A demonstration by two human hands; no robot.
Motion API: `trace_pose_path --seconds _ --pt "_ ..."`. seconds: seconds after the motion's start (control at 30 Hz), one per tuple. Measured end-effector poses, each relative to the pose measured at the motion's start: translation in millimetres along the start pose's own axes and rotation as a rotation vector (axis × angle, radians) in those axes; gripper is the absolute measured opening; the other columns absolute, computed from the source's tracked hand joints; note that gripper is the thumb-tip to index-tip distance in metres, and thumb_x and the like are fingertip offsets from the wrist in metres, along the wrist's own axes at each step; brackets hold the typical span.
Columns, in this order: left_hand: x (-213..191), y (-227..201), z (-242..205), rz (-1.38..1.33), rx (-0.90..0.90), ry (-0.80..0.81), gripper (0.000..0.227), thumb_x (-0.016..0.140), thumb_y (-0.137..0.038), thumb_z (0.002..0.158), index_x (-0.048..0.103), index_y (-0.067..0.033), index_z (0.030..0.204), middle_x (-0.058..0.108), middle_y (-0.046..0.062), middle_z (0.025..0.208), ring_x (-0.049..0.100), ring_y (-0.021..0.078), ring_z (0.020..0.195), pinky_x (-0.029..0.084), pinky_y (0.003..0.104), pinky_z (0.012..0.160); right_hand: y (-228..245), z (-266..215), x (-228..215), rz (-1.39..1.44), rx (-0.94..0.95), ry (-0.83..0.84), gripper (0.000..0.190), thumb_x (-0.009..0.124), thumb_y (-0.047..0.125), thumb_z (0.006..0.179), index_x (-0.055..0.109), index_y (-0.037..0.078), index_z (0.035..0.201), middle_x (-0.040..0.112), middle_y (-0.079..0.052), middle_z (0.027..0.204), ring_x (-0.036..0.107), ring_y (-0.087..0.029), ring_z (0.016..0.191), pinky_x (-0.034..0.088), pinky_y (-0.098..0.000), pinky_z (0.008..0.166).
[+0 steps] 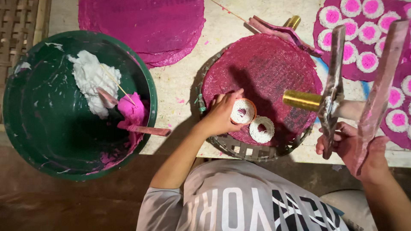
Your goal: The person applies a white paste to small circular paper cutouts and then uses a wooden press tool to bond them onto larger pink circular paper bases.
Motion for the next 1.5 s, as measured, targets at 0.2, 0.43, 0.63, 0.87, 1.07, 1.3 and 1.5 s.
trace_pose_path --seconds 0.2,0.43,0.63,0.87,1.07,1.3,1.5 --pt "-27 10 17 -0.093 0.092 -0.157 0.098 0.09 -0.028 0.073 0.035 -0.0094 0.152 0.057 0.017 0.135 0.05 0.038 0.13 0.037 0.049 0.112 -9 14 0 0.05 -0.009 -0.002 0.133 0.026 0.107 0.065 0.051 -0.007 0.129 0.062 -0.024 0.097 0.056 -0.033 0.09 0.041 -0.0426 0.079" --pt "-23 15 50 0.206 -0.161 -0.086 0.02 0.081 -0.025 0.083 0.072 -0.0127 0.096 0.072 0.005 0.095 0.072 0.0241 0.09 0.056 0.04 0.076 -23 34 -1 0.12 -0.038 0.074 0.107 0.028 0.105 0.072 0.044 0.003 0.104 0.063 -0.028 0.096 0.053 -0.031 0.086 0.042 -0.0414 0.078" --pt "-23 32 59 0.079 -0.182 -0.142 0.008 0.079 -0.021 0.084 0.076 -0.0142 0.087 0.077 0.005 0.084 0.075 0.0222 0.076 0.057 0.039 0.068 -24 37 -2 0.134 -0.059 0.09 0.105 0.031 0.104 0.071 0.045 0.004 0.101 0.063 -0.027 0.097 0.056 -0.031 0.087 0.044 -0.0401 0.077" --pt "-46 64 54 0.195 -0.199 -0.44 0.012 0.078 -0.019 0.084 0.074 -0.0082 0.089 0.074 0.01 0.088 0.074 0.0252 0.076 0.058 0.038 0.068 -24 42 6 0.098 -0.072 0.078 0.115 0.03 0.102 0.076 0.05 -0.003 0.12 0.062 -0.023 0.094 0.057 -0.03 0.085 0.044 -0.0408 0.073" --pt "-64 36 44 0.241 -0.179 -0.468 0.045 0.079 -0.037 0.089 0.069 -0.0011 0.114 0.07 0.017 0.116 0.072 0.0283 0.084 0.059 0.038 0.075 -56 76 -10 0.096 0.008 0.065 0.093 0.03 0.081 0.09 0.049 0.0 0.13 0.063 -0.015 0.107 0.063 -0.026 0.098 0.052 -0.0389 0.086" --pt "-82 -21 63 -1.833 0.254 -0.085 0.082 0.06 -0.064 0.09 0.052 -0.0022 0.144 0.067 0.012 0.132 0.06 0.0277 0.128 0.043 0.045 0.116 -26 131 28 -0.213 0.298 0.567 0.081 0.018 0.066 0.099 0.066 0.002 0.115 0.075 -0.014 0.094 0.072 -0.024 0.09 0.057 -0.0386 0.084" --pt "-70 5 83 -1.946 0.56 -0.258 0.037 0.058 -0.045 0.106 0.061 -0.0095 0.114 0.065 0.004 0.101 0.062 0.0202 0.105 0.043 0.043 0.118 58 174 47 -0.562 0.427 0.548 0.079 0.018 0.07 0.091 0.065 0.01 0.11 0.073 -0.011 0.084 0.072 -0.021 0.08 0.06 -0.0366 0.073"
Point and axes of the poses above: each hand's wrist, its own z-axis towards the middle knuckle, its own x-axis out of the palm, y = z × x, the point moved 2 cm from there along z, towards the middle knuckle
